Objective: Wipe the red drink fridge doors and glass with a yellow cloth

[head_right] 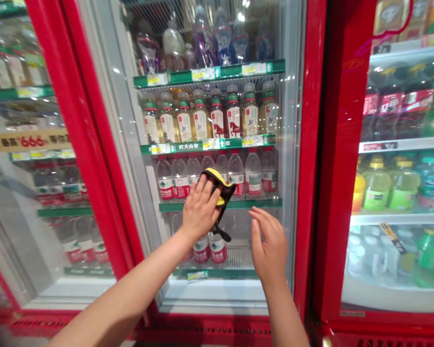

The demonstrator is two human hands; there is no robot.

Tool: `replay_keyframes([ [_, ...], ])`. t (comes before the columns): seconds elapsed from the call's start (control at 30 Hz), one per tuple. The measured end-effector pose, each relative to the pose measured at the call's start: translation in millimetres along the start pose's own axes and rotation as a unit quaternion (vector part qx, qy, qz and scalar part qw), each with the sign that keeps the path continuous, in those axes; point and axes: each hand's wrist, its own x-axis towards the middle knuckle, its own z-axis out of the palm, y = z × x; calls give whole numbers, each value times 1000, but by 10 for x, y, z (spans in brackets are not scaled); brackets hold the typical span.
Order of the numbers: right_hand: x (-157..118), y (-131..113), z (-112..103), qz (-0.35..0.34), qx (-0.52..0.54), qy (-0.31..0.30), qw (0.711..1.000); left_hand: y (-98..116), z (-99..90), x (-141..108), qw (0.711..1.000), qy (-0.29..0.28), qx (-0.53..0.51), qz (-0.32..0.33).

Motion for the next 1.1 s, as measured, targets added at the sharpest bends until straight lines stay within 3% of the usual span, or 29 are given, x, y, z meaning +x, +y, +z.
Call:
replay_keyframes([
  [0.13,-28,-8,89,-76,-55,-65,993,-23,70,-607,996,19,15,-85],
  [0.2,-55,-30,137,-91,-62,-85,990,106,158,-870,999,5,7,-32],
  [0.3,-108,-50,206,-102,-67,-88,989,234,219,-843,996,-32,-7,78],
  [0.37,-140,-46,248,-112,-73,-92,987,159,178,-617,996,-34,-10,86],
  [0.43,-167,-35,290,-124,-82,-110,983,-28,90,-421,999,-22,-3,37],
  [0.5,-191,-35,330,-136,-91,-138,977,-223,6,-403,999,-1,10,-38],
  [0.57,-217,-54,370,-152,-98,-169,969,-316,-27,-594,993,18,24,-114],
  [0.63,-246,-91,408,-169,-100,-194,961,-275,11,-897,987,22,36,-155],
  [0.67,-261,-114,426,-176,-99,-202,959,-221,47,-1042,989,15,37,-142],
  [0.73,-286,-155,456,-183,-95,-205,957,-114,124,-1233,999,-7,20,-42],
  [0.8,-304,-180,478,-189,-90,-202,957,-99,159,-1250,997,-19,-1,77],
  [0.87,-312,-182,492,-194,-88,-197,957,-216,125,-1143,990,-19,-12,140],
  [0.93,-317,-171,504,-195,-91,-195,957,-422,38,-1035,994,-15,-6,107],
  [1.0,-324,-164,518,-192,-96,-192,958,-615,-52,-1040,1000,-13,10,12],
  [1.1,-346,-193,545,-192,-95,-188,959,-702,-91,-1305,992,-8,36,-121],
])
